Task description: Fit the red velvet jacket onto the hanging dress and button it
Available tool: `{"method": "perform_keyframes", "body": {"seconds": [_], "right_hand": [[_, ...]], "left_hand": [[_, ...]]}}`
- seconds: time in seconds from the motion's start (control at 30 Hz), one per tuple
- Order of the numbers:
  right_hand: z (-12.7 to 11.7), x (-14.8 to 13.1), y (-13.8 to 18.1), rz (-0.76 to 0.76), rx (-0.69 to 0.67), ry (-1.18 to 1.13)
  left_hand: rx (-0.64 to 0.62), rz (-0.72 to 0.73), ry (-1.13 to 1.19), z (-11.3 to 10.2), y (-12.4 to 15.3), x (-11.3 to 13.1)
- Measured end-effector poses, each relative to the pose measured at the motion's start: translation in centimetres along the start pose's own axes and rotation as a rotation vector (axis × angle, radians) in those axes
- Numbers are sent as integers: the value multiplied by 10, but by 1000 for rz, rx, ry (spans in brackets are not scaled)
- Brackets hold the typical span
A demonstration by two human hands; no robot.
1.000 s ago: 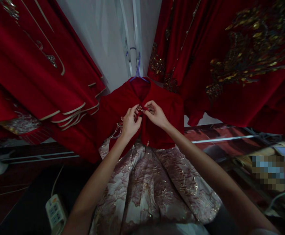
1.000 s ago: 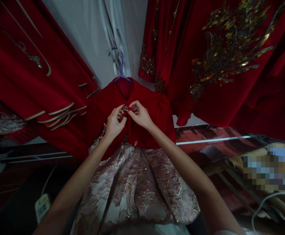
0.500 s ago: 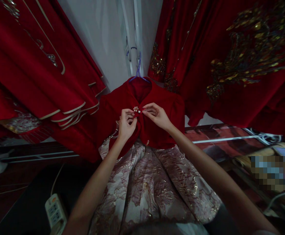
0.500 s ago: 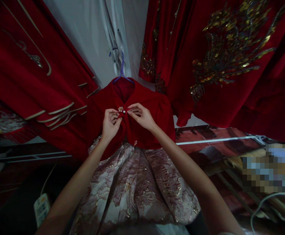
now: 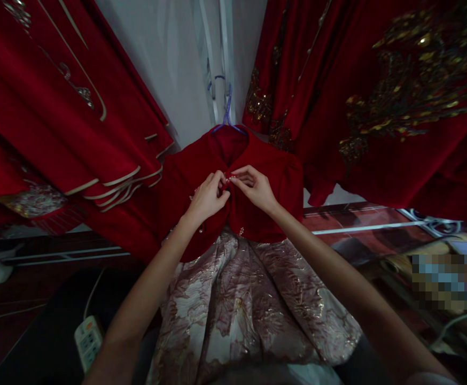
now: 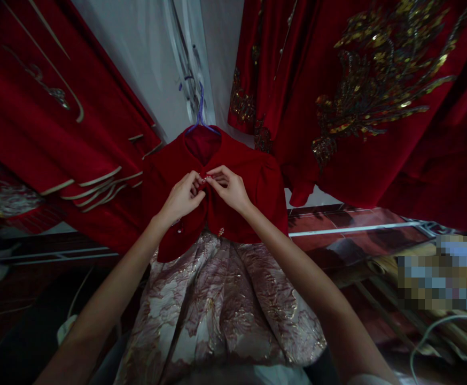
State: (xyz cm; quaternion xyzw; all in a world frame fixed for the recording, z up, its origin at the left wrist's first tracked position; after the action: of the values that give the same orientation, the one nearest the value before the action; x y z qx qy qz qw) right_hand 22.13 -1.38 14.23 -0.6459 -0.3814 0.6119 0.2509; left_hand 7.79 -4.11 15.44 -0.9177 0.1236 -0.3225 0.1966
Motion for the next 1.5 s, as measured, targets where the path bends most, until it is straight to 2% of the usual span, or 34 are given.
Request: {"method": "perform_keyframes", "body": {"seconds": [0.27,0.43,0.8,0.9,1.03,1.13,1.2,1.27,1.33,1.43,1.5], "right_hand": [[-1,-2,1,7,36,50],[-2,0,0,41,9,-30],[0,2,-5,84,-24,-23],[6,0,3,34,18,-2],[13,-1,30,-30,79,131],[11,5,51,48,86,224],[6,9,59,138,79,231],[-1,8,60,221,111,169],[-4,3,57,310,118,9],[2,-9,51,397,43,-254],[6,-18,51,371,6,-298]], "left_hand": [[34,25,-93,-1,-6,3],[35,44,-88,1,-7,4],[16,127,-103,0,-4,18],[60,85,-22,5,0,20],[43,-2,257,16,6,8],[-33,-88,468,26,10,-9],[-33,-140,509,29,12,-21],[-11,-195,512,30,14,-29],[-30,-260,547,30,17,-34],[-181,-379,691,32,28,-32],[-290,-441,756,34,40,-28]]}}
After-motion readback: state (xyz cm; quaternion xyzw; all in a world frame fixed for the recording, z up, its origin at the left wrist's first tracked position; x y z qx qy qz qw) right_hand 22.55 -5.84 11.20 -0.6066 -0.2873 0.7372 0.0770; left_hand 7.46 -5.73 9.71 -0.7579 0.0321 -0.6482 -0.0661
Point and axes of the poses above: each hand's wrist, its own y-axis away from the middle knuckle, its own z-axis out of the palm, x = y × z, the point moved 5 cm from there along -y, towards the middle knuckle, and after that the axes turned 15 degrees about -z, right-handed, at the moved point
